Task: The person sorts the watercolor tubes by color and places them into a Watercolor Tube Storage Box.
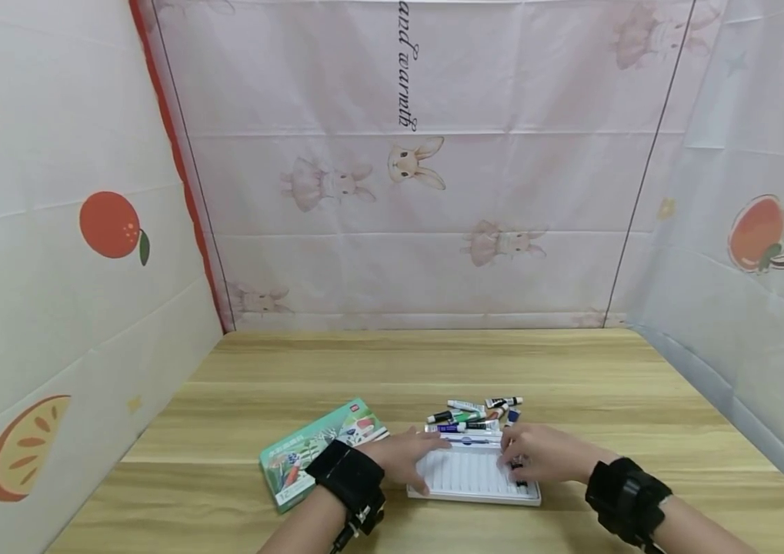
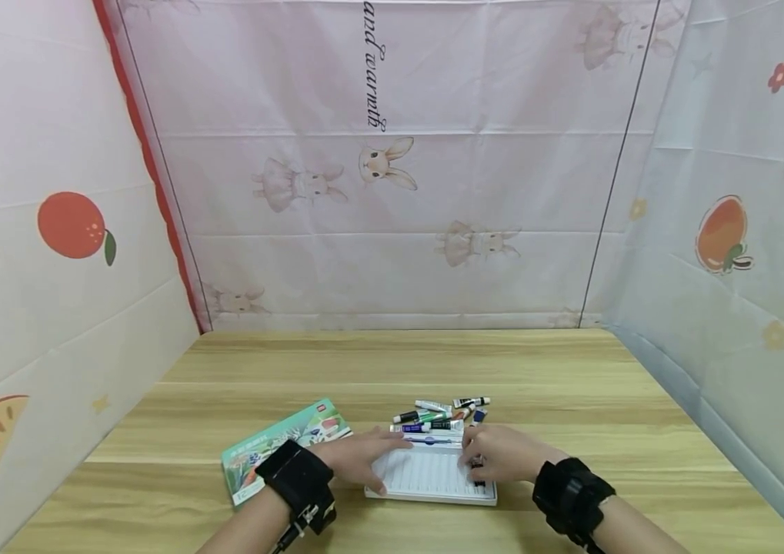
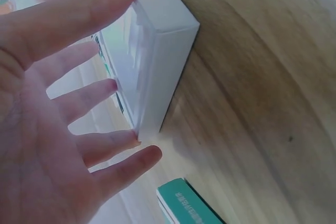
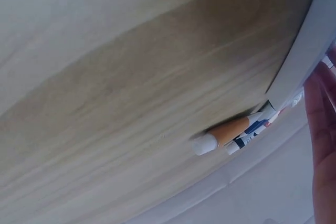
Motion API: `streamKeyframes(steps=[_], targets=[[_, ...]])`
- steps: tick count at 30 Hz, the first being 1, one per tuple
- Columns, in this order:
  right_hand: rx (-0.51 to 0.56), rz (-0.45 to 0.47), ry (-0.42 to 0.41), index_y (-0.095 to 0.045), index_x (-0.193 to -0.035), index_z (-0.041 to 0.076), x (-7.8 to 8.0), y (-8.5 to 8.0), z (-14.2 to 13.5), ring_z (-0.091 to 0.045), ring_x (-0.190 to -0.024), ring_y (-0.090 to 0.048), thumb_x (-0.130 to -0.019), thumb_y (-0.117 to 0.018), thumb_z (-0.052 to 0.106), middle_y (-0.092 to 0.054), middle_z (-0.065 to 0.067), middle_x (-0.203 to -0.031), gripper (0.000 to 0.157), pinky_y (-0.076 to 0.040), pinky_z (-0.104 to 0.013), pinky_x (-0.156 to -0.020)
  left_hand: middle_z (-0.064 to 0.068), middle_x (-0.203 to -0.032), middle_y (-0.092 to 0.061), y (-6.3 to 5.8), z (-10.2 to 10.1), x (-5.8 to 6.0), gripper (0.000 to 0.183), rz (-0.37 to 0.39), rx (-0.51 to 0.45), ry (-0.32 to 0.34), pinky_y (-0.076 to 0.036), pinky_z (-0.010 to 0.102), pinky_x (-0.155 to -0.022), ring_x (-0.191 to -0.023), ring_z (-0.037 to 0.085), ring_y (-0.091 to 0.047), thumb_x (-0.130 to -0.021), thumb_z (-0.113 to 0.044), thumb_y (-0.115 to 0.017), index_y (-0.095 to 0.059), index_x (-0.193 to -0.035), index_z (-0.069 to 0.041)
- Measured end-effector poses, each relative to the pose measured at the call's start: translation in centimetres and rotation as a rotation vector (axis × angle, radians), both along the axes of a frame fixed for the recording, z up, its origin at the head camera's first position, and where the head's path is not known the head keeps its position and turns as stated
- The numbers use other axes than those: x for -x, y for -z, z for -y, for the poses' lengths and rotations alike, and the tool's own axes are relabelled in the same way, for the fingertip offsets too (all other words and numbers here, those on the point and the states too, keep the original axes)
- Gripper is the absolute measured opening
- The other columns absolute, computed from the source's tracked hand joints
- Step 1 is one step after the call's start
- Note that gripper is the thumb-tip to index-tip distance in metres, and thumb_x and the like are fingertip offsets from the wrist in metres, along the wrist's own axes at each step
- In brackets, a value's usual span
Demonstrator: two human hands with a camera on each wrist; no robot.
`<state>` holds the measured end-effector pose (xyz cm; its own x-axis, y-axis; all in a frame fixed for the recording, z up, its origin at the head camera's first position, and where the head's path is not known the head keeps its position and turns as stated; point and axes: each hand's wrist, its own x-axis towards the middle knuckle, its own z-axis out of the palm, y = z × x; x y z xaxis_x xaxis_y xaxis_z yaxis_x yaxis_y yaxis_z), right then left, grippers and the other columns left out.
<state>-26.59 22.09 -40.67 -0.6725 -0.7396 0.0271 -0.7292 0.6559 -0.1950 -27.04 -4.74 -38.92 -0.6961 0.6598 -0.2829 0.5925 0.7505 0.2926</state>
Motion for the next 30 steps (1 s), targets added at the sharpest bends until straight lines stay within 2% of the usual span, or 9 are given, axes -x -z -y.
streamKeyframes(steps=[4, 7, 10, 13, 16, 20, 25, 30], targets=[[-0.019, 0.006, 0.020, -0.077, -0.100, 0.014, -0.2, 0.0, 0.0, -0.009, -0.088, -0.057, -0.079, -0.071, 0.023, -0.066, 0.000, -0.100, 0.024, -0.055, -0.031, -0.074, 0.005, -0.155, -0.038, 0.6, 0.2, 0.2, 0.074, -0.003, -0.015, -0.012, -0.033, 0.049, -0.116, -0.143, 0.034, -0.029, -0.077, -0.026, -0.073, -0.041, -0.143, -0.023], [-0.018, 0.029, 0.040, -0.076, -0.101, 0.013, -0.2, 0.0, 0.2, -0.010, -0.088, -0.058, -0.079, -0.071, 0.024, -0.066, -0.001, -0.101, 0.025, -0.056, -0.032, -0.075, 0.009, -0.156, -0.035, 0.9, 0.4, 0.2, 0.077, 0.018, -0.039, -0.052, -0.034, 0.047, -0.116, -0.142, 0.031, -0.031, -0.077, -0.028, -0.073, -0.038, -0.145, -0.020], [0.060, 0.114, 0.078, -0.074, -0.103, 0.010, 0.1, -0.3, -0.1, -0.013, -0.090, -0.060, -0.083, -0.067, 0.025, -0.066, -0.005, -0.105, 0.027, -0.056, -0.033, -0.075, 0.014, -0.157, -0.032, 1.0, 0.8, -0.1, 0.080, 0.044, -0.069, -0.090, -0.035, 0.046, -0.116, -0.141, 0.030, -0.033, -0.077, -0.030, -0.073, -0.035, -0.146, -0.015], [0.174, 0.145, 0.120, -0.071, -0.103, 0.005, 0.8, -0.6, -1.3, -0.019, -0.088, -0.062, -0.087, -0.062, 0.019, -0.067, -0.011, -0.104, 0.023, -0.057, -0.034, -0.072, 0.014, -0.157, -0.031, 1.2, 1.2, -0.4, 0.080, 0.054, -0.096, -0.074, -0.034, 0.045, -0.117, -0.142, 0.032, -0.031, -0.077, -0.030, -0.073, -0.036, -0.145, -0.011], [0.218, 0.066, 0.168, -0.071, -0.098, 0.001, 1.6, -0.8, -3.0, -0.021, -0.084, -0.063, -0.086, -0.060, 0.009, -0.068, -0.016, -0.099, 0.018, -0.057, -0.035, -0.068, 0.013, -0.157, -0.032, 1.3, 1.5, -0.6, 0.078, 0.039, -0.105, -0.016, -0.033, 0.043, -0.117, -0.143, 0.031, -0.028, -0.078, -0.031, -0.073, -0.037, -0.144, -0.009], [0.187, -0.010, 0.256, -0.071, -0.093, 0.000, 2.3, -0.3, -4.7, -0.018, -0.078, -0.062, -0.082, -0.063, 0.004, -0.068, -0.012, -0.091, 0.015, -0.054, -0.033, -0.064, 0.013, -0.156, -0.034, 1.5, 1.7, -0.8, 0.077, 0.020, -0.111, 0.022, -0.033, 0.043, -0.117, -0.144, 0.031, -0.028, -0.078, -0.033, -0.072, -0.039, -0.143, -0.009], [0.133, -0.022, 0.333, -0.072, -0.089, 0.006, 2.6, 1.1, -5.9, -0.013, -0.076, -0.060, -0.081, -0.065, 0.005, -0.068, -0.006, -0.087, 0.011, -0.053, -0.031, -0.062, 0.013, -0.157, -0.033, 1.7, 1.8, -1.0, 0.076, 0.021, -0.118, 0.032, -0.031, 0.044, -0.118, -0.144, 0.033, -0.027, -0.079, -0.034, -0.071, -0.038, -0.143, -0.009], [0.135, -0.033, 0.347, -0.071, -0.089, 0.008, 2.5, 1.7, -6.2, -0.011, -0.075, -0.059, -0.082, -0.063, 0.005, -0.068, -0.003, -0.086, 0.011, -0.052, -0.031, -0.062, 0.012, -0.158, -0.031, 1.1, 1.7, -1.3, 0.077, 0.045, -0.112, 0.018, -0.030, 0.045, -0.119, -0.145, 0.032, -0.025, -0.080, -0.034, -0.070, -0.037, -0.144, -0.009]])
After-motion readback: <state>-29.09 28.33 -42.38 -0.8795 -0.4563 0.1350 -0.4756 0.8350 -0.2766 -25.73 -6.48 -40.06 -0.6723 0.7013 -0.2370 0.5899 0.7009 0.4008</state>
